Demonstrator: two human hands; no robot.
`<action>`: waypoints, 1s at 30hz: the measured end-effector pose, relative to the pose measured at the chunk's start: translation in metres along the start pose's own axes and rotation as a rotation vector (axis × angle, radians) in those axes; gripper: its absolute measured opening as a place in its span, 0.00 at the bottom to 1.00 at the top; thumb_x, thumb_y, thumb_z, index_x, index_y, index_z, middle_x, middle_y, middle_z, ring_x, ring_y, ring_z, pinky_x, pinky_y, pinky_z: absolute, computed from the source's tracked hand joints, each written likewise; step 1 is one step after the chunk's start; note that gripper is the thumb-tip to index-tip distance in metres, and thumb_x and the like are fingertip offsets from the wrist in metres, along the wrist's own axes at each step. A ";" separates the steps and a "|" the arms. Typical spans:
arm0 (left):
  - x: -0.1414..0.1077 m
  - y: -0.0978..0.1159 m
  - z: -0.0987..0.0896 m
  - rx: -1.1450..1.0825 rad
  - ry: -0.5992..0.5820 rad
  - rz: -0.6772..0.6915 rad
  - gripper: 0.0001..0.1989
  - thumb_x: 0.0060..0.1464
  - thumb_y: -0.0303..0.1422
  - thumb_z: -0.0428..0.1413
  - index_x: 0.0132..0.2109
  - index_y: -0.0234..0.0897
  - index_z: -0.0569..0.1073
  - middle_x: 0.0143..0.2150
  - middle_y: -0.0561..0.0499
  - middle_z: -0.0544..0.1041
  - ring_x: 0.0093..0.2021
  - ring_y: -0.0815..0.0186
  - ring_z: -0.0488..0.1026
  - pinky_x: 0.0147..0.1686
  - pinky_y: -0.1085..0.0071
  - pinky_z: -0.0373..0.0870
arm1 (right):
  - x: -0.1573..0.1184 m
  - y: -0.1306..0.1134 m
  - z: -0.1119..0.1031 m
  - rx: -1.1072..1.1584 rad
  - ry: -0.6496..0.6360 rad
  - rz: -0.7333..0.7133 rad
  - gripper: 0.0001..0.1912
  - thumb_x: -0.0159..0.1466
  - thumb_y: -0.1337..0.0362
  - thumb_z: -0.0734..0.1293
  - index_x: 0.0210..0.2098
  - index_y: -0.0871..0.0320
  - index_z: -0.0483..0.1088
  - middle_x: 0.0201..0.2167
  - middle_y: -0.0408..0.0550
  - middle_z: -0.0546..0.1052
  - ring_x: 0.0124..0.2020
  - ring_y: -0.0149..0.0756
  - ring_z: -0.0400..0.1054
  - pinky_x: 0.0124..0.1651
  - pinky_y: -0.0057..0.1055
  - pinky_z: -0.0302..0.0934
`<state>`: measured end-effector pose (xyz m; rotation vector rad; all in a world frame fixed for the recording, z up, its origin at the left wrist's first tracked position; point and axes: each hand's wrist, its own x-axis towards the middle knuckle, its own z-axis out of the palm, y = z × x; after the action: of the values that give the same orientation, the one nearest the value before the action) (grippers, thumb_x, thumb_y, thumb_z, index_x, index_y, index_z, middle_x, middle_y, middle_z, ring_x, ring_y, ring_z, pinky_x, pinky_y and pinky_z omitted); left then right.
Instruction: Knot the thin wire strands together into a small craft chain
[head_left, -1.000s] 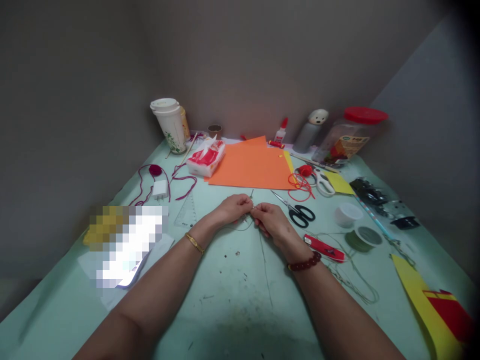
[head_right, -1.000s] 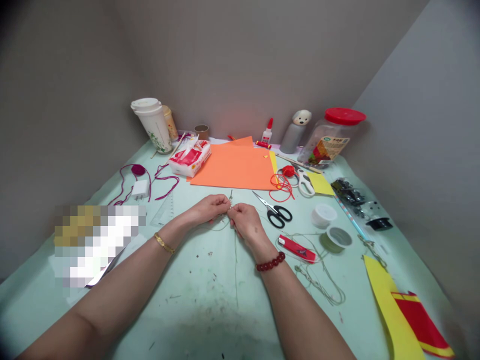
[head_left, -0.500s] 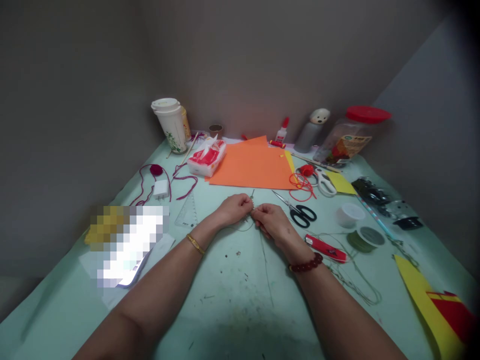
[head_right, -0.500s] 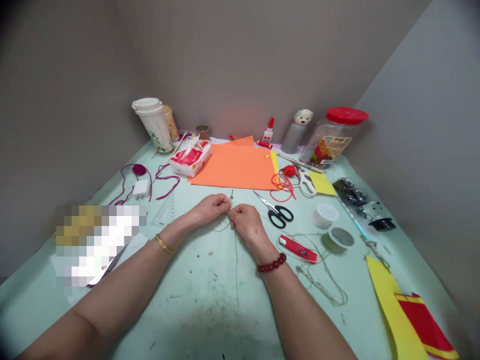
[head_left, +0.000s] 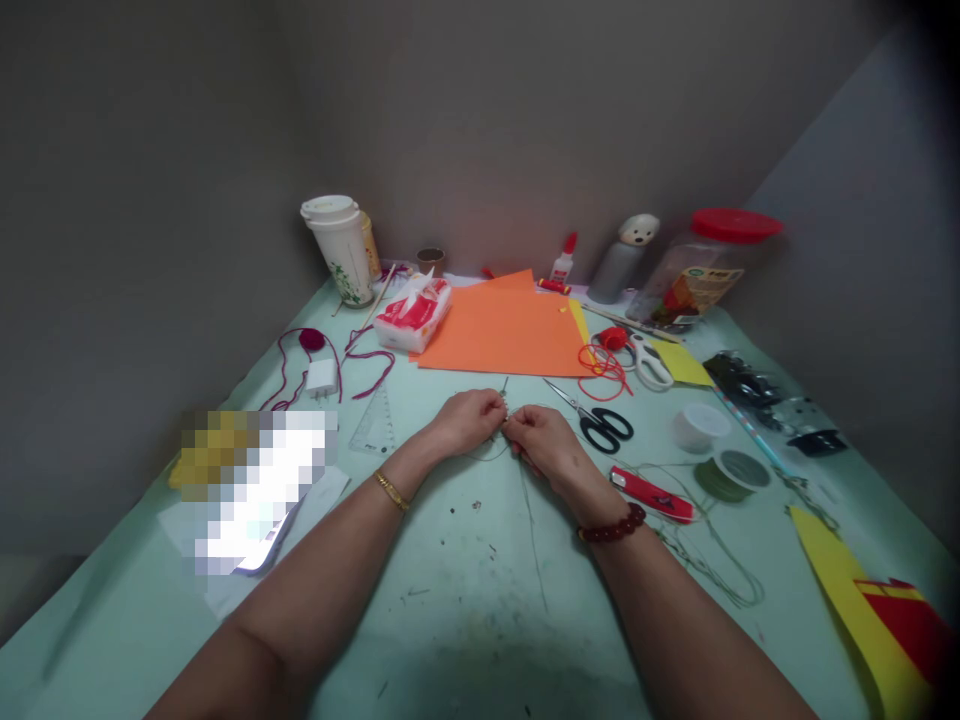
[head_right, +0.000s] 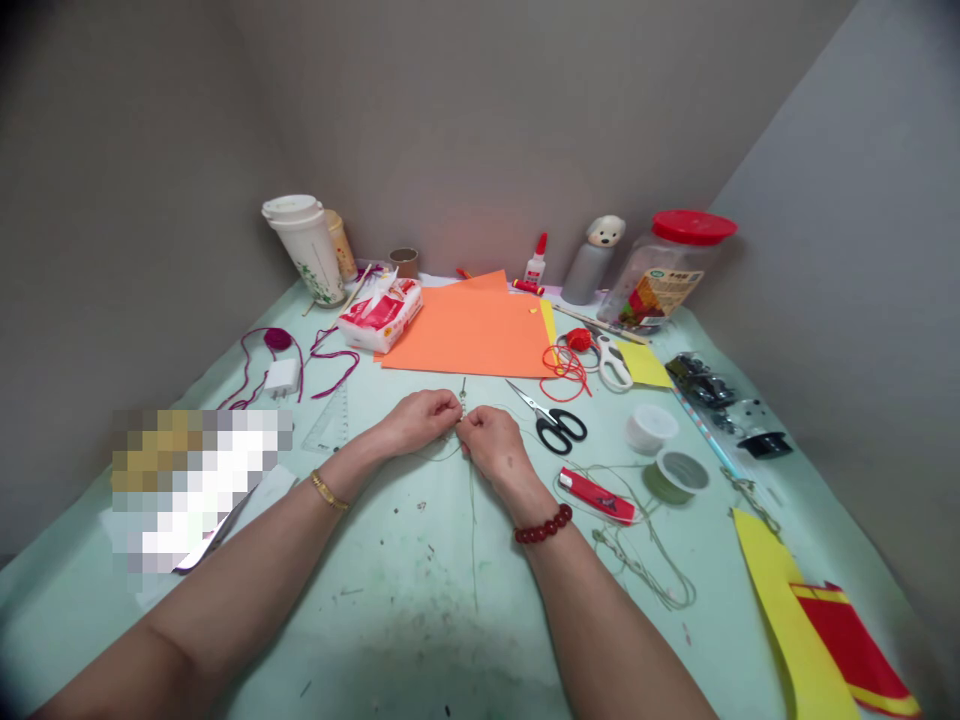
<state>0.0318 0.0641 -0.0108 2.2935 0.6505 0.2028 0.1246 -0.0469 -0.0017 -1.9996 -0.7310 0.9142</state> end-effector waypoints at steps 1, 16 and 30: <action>0.000 0.000 0.000 0.009 0.004 0.002 0.11 0.52 0.34 0.46 0.32 0.36 0.71 0.29 0.52 0.73 0.28 0.68 0.64 0.27 0.72 0.55 | 0.000 0.000 0.000 -0.005 0.006 -0.005 0.07 0.52 0.64 0.62 0.19 0.57 0.62 0.09 0.36 0.59 0.09 0.24 0.48 0.15 0.25 0.40; -0.003 -0.004 0.002 -0.075 0.033 0.029 0.08 0.49 0.33 0.49 0.32 0.37 0.72 0.29 0.53 0.72 0.29 0.69 0.66 0.28 0.74 0.59 | 0.001 0.003 0.000 0.011 -0.011 -0.009 0.07 0.52 0.64 0.60 0.19 0.57 0.60 0.09 0.36 0.59 0.08 0.23 0.47 0.13 0.25 0.41; -0.007 0.002 0.004 0.047 0.118 0.031 0.08 0.52 0.31 0.47 0.30 0.36 0.70 0.29 0.52 0.72 0.28 0.68 0.64 0.27 0.72 0.55 | 0.000 0.001 0.002 -0.184 0.118 -0.190 0.07 0.52 0.64 0.60 0.19 0.57 0.61 0.16 0.40 0.66 0.20 0.29 0.57 0.26 0.27 0.50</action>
<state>0.0280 0.0567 -0.0124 2.3518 0.6859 0.3426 0.1229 -0.0462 -0.0034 -2.0811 -0.9481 0.6315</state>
